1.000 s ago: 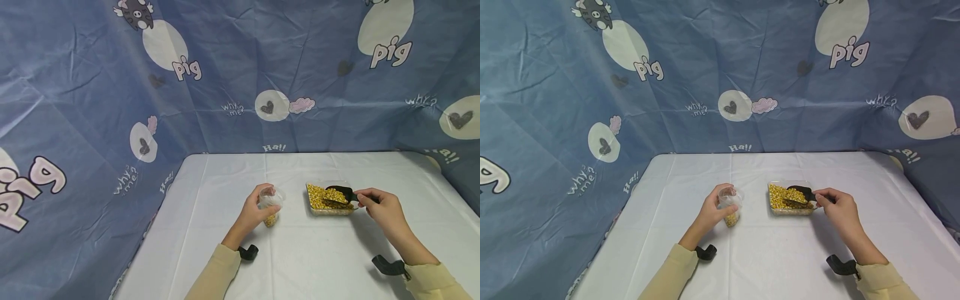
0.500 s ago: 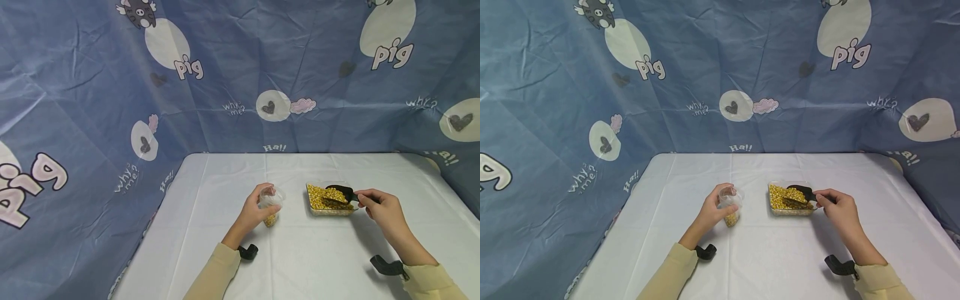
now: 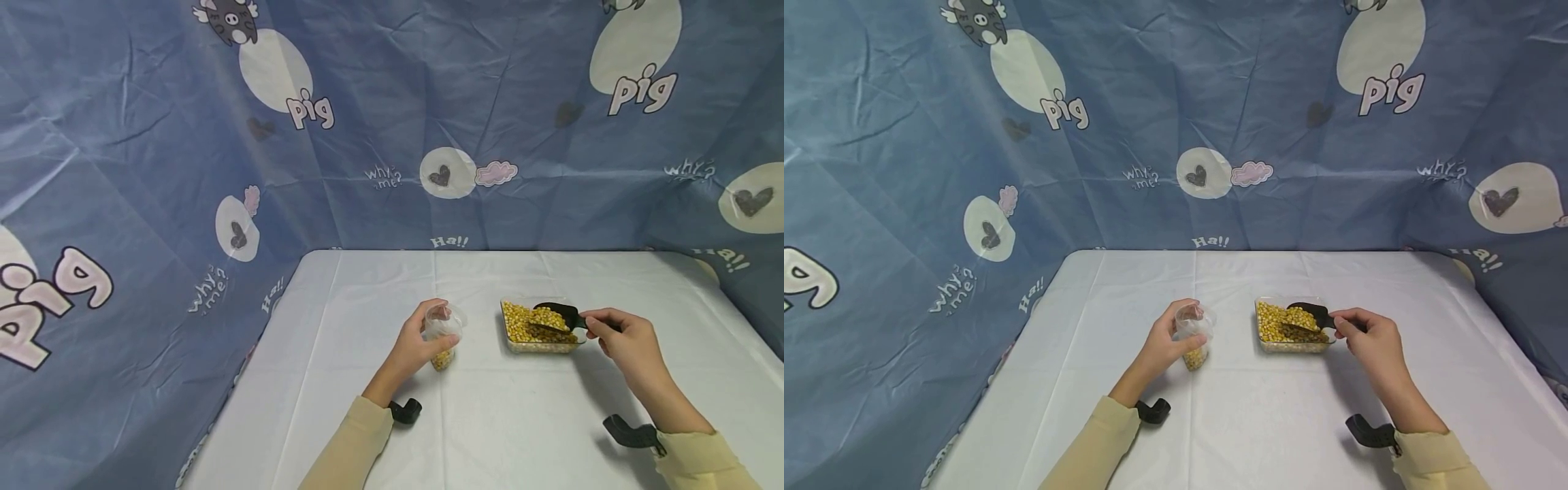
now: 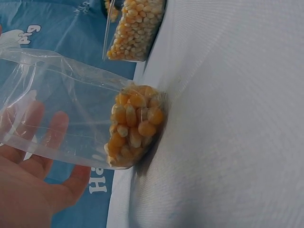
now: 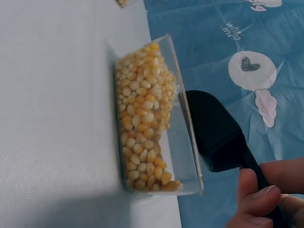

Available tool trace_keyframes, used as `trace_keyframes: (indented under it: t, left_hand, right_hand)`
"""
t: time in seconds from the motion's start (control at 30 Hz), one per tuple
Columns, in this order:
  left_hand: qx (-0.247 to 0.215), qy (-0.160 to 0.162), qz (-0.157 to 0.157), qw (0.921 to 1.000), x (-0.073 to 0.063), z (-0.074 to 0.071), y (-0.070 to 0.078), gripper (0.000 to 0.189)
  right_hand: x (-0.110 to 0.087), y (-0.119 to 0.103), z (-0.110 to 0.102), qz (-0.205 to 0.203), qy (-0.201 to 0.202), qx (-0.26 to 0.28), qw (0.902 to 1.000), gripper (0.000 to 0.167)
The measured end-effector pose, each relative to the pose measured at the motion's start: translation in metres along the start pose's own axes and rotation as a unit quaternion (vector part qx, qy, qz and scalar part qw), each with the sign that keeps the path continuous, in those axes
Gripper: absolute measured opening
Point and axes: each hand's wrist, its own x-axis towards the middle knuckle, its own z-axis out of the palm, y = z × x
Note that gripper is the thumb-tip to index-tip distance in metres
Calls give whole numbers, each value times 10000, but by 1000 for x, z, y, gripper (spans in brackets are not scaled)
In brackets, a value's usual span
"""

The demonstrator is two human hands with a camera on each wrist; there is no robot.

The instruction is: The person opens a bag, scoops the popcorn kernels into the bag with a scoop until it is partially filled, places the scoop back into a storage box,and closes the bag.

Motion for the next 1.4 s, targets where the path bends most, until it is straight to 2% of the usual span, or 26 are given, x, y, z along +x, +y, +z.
trace_keyframes:
  t: [0.33,0.57,0.7,0.93,1.17,1.4]
  left_hand:
    - [25,45,-42,10000,0,2,0,62]
    - [32,41,-36,10000,0,1,0,61]
    - [59,24,-46,10000,1,1,-6,62]
    - [135,116,-21,9998,6,3,-32,65]
    - [102,177,95,9997,6,3,-34,61]
    - [196,188,95,9996,6,3,-35,62]
  right_hand:
    - [-1,3,-1,-50,137,-460,9988,32]
    - [-1,-3,-2,-137,233,-1050,9941,33]
    - [-1,-6,-2,-195,276,-1115,9932,32]
    - [-2,-4,-2,-37,121,-551,9984,33]
    - [0,1,-3,142,-10,372,9992,32]
    - [0,-2,-5,244,-52,1333,9908,23]
